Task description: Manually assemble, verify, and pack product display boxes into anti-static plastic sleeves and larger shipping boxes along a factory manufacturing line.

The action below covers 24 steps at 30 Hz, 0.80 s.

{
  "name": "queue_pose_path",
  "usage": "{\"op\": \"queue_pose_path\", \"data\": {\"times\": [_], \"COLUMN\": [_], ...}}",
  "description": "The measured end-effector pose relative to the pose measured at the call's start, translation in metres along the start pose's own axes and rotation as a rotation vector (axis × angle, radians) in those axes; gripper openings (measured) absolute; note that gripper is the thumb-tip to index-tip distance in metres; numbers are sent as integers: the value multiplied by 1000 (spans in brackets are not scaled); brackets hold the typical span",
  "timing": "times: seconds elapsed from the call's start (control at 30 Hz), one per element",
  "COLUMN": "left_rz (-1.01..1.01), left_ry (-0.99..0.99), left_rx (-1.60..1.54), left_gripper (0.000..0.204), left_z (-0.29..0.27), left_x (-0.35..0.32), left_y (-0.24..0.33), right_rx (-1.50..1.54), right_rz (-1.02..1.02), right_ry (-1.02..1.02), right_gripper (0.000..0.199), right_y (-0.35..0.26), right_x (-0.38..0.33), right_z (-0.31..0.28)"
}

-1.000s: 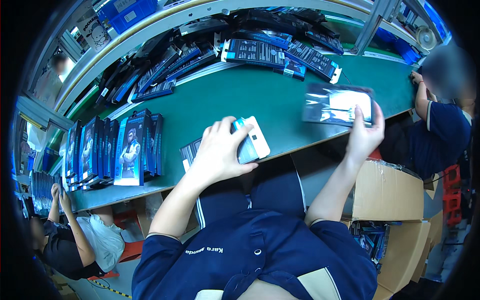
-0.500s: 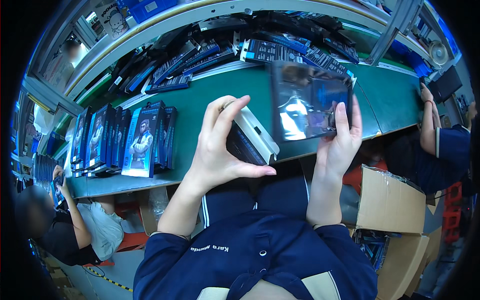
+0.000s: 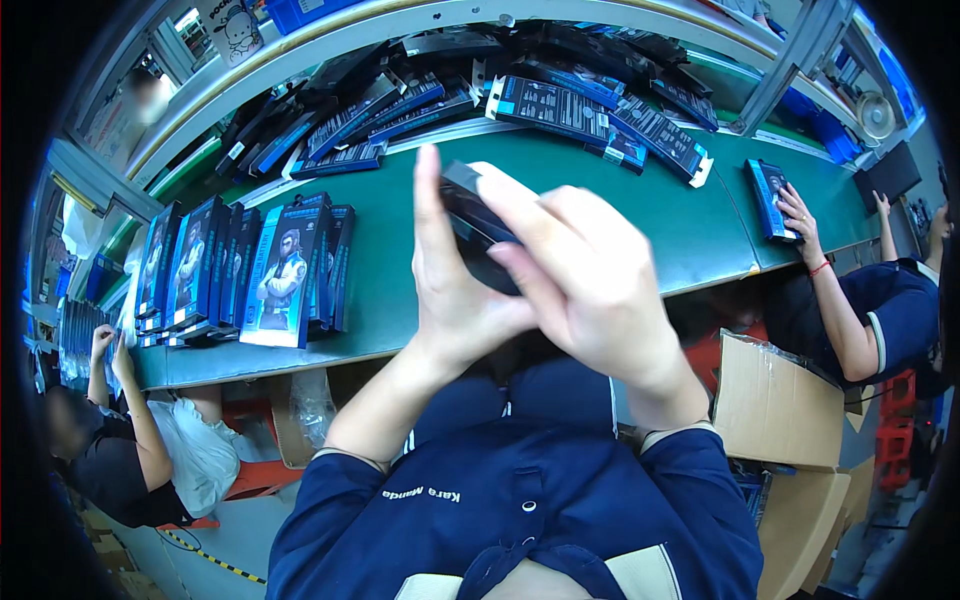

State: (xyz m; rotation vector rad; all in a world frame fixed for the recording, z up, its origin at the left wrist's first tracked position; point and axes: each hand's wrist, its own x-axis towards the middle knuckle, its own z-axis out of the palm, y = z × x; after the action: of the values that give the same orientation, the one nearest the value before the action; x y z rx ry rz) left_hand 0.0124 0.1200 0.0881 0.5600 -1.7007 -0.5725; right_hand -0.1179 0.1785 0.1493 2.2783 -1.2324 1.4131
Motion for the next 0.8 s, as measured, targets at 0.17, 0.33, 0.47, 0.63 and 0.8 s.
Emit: {"op": "queue_pose_path", "data": {"times": [0.17,0.33,0.47,0.63,0.8], "left_rz": [-121,-18,-446,-320,-283], "left_ry": [184,184,178,148,181], "left_rx": [-135,-92,-810,-641,-604], "left_gripper": [118,84,35,20,18], "left_z": [3,-4,-31,-24,-27], "left_x": [-14,-13,1,8,2], "left_y": [-17,-26,-13,0,-13], "right_rx": [290,901,370,607,918], "right_rz": [80,483,238,282,533], "right_ry": [0,119,511,540,527], "right_gripper": [16,15,15,18,21], "right_y": [22,17,14,25,13], "right_x": [-7,-13,-33,-26,-18], "right_z": [-1,41,71,79,75]}}
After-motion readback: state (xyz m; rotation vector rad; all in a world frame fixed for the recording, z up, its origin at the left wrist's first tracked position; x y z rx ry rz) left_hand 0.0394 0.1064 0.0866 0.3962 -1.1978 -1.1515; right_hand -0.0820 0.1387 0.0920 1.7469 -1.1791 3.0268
